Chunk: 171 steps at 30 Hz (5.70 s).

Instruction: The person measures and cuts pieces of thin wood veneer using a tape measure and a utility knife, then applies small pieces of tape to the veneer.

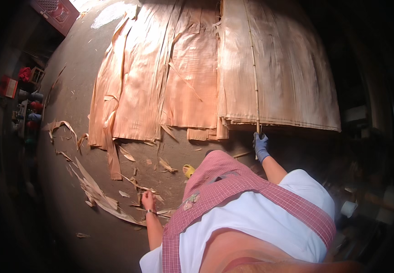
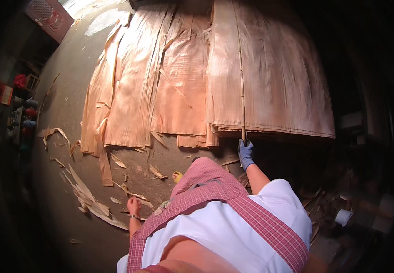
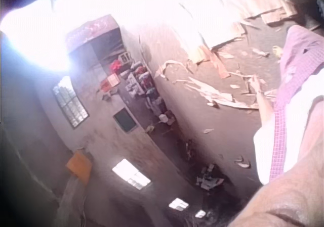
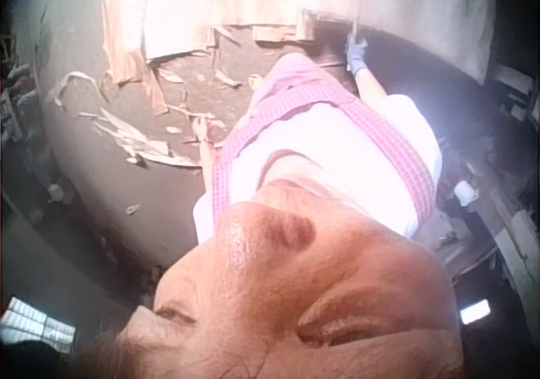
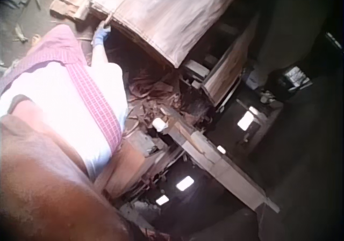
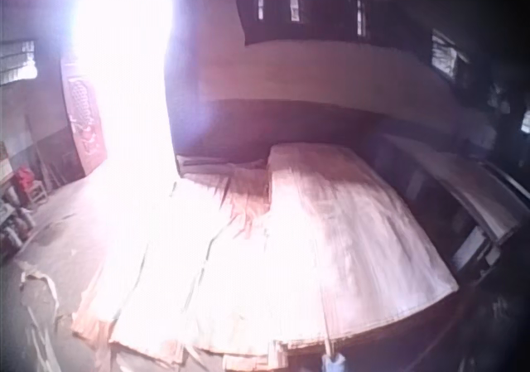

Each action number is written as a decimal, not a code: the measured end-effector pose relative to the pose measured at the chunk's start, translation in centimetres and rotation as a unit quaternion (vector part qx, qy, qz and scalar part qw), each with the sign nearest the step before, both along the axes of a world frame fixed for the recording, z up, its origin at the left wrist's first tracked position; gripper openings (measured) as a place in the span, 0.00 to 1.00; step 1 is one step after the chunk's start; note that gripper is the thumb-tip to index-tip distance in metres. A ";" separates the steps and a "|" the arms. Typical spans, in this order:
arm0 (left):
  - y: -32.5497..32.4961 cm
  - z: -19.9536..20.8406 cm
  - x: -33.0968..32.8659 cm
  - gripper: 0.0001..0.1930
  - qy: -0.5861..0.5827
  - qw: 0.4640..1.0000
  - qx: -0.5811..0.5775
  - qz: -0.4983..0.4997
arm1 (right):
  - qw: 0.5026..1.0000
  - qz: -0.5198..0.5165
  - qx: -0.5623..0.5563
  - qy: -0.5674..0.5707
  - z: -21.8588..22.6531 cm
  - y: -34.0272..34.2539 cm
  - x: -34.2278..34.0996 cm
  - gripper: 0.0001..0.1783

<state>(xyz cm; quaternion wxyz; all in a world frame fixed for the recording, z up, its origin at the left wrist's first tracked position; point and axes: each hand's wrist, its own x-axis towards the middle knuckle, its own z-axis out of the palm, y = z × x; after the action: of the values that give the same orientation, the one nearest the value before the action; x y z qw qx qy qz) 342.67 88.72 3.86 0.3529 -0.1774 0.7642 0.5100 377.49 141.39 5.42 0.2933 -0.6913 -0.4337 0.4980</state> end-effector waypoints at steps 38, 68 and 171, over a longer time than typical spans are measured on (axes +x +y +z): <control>51.5 -61.2 -29.1 0.17 0.111 0.911 -0.160 -0.363 | 0.929 -0.004 -0.346 0.131 -28.9 -2.0 -36.6 0.18; 40.1 -13.6 -17.1 0.15 0.015 0.769 0.134 -0.624 | 0.984 0.059 -0.006 -0.166 -22.0 -20.1 -19.2 0.15; 105.5 28.0 125.7 0.21 0.367 0.478 0.482 -0.636 | 0.852 0.049 0.401 -0.334 21.8 41.9 104.1 0.14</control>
<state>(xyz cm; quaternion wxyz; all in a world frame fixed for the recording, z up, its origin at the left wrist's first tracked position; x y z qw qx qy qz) 468.39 194.23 31.87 0.2980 0.7584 0.3617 0.4529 481.57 183.32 27.21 0.3580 -0.6161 -0.7008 0.0341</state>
